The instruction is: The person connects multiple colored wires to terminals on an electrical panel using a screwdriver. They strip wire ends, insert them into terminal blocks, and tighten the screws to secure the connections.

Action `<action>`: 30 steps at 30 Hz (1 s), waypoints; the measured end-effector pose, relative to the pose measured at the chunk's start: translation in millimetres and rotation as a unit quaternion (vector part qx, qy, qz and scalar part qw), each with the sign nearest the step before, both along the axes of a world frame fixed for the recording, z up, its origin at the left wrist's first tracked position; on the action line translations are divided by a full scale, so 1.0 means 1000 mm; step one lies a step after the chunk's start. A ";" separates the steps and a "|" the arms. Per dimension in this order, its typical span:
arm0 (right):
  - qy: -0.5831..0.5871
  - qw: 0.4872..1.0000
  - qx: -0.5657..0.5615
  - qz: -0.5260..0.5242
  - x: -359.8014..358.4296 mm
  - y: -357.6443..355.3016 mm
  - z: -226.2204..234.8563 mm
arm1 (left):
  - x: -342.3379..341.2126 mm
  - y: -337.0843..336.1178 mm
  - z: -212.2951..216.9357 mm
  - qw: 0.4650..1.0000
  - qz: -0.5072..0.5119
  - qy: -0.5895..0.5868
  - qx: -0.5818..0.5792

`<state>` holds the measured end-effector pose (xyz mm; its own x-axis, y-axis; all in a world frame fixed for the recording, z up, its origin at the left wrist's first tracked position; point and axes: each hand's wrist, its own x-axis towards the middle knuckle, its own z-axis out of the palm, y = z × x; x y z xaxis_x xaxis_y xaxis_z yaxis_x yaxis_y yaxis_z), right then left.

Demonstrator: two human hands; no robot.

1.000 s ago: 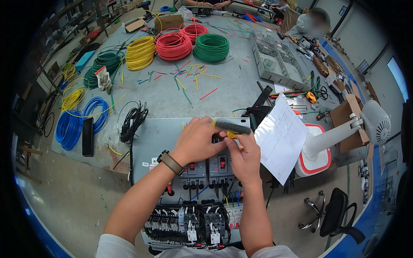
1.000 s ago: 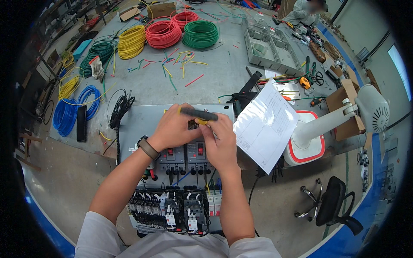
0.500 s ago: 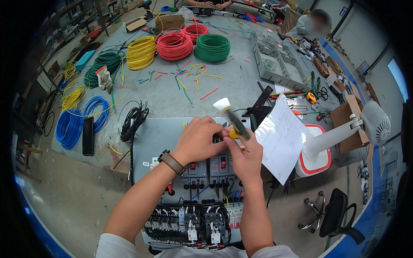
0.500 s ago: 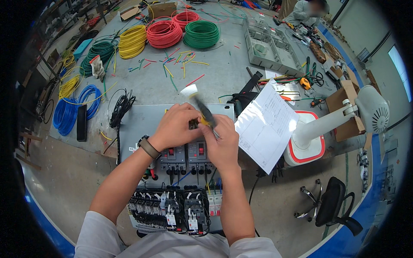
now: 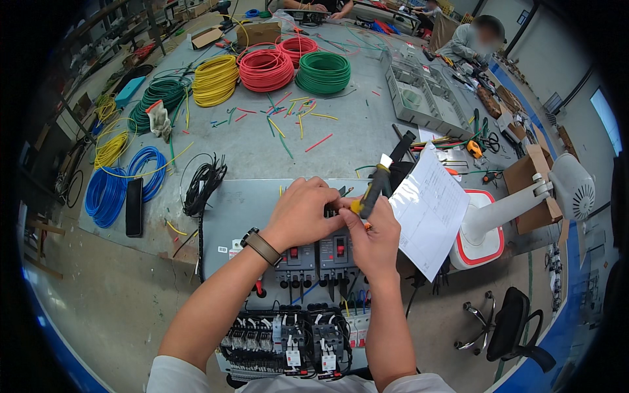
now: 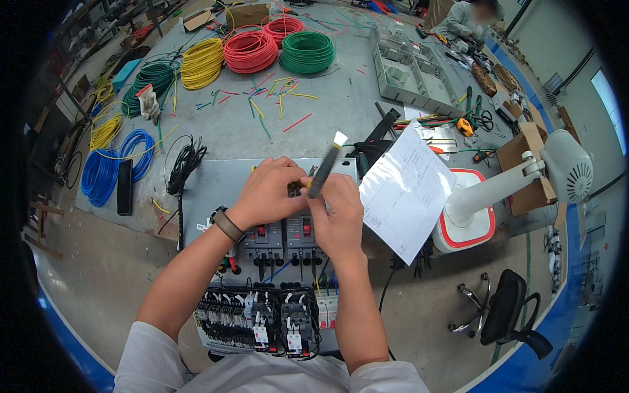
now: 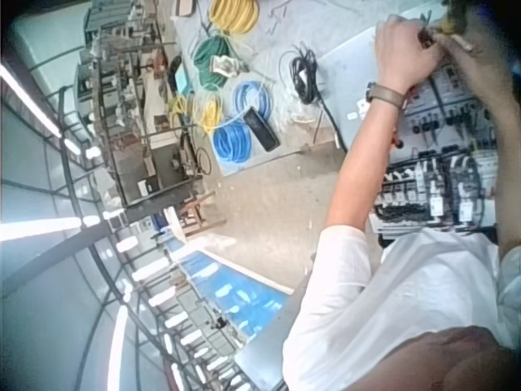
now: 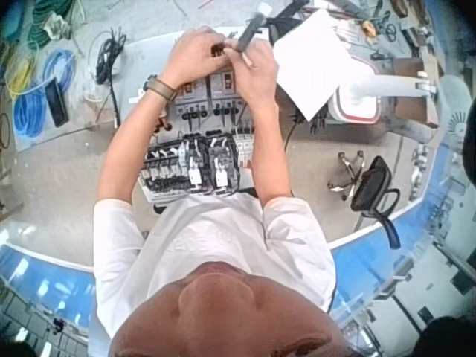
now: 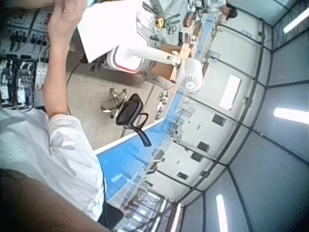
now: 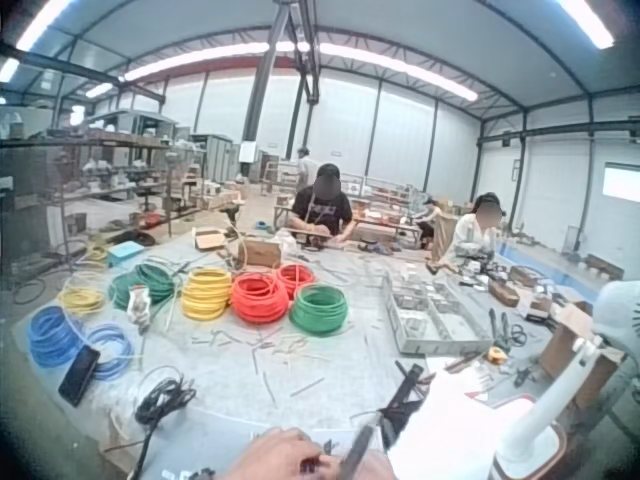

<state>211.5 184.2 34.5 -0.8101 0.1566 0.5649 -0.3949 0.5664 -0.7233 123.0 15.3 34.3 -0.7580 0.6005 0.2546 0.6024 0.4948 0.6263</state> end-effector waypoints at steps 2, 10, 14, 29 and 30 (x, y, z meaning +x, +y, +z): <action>-0.016 1.000 -0.018 -0.010 0.003 0.001 0.002 | 0.003 0.001 0.006 1.000 0.004 -0.012 -0.004; -0.029 0.999 -0.002 0.023 0.002 -0.003 0.003 | -0.003 0.002 -0.002 1.000 -0.008 0.004 0.011; -0.011 0.999 0.031 0.022 0.002 0.000 0.002 | -0.002 0.002 0.002 1.000 -0.013 -0.001 0.000; 0.074 0.993 0.089 0.021 0.000 0.001 0.002 | -0.012 0.000 -0.002 0.999 -0.043 -0.025 0.002; 0.075 0.993 0.089 0.017 -0.001 0.002 0.000 | -0.013 0.000 -0.001 0.999 -0.043 -0.030 0.010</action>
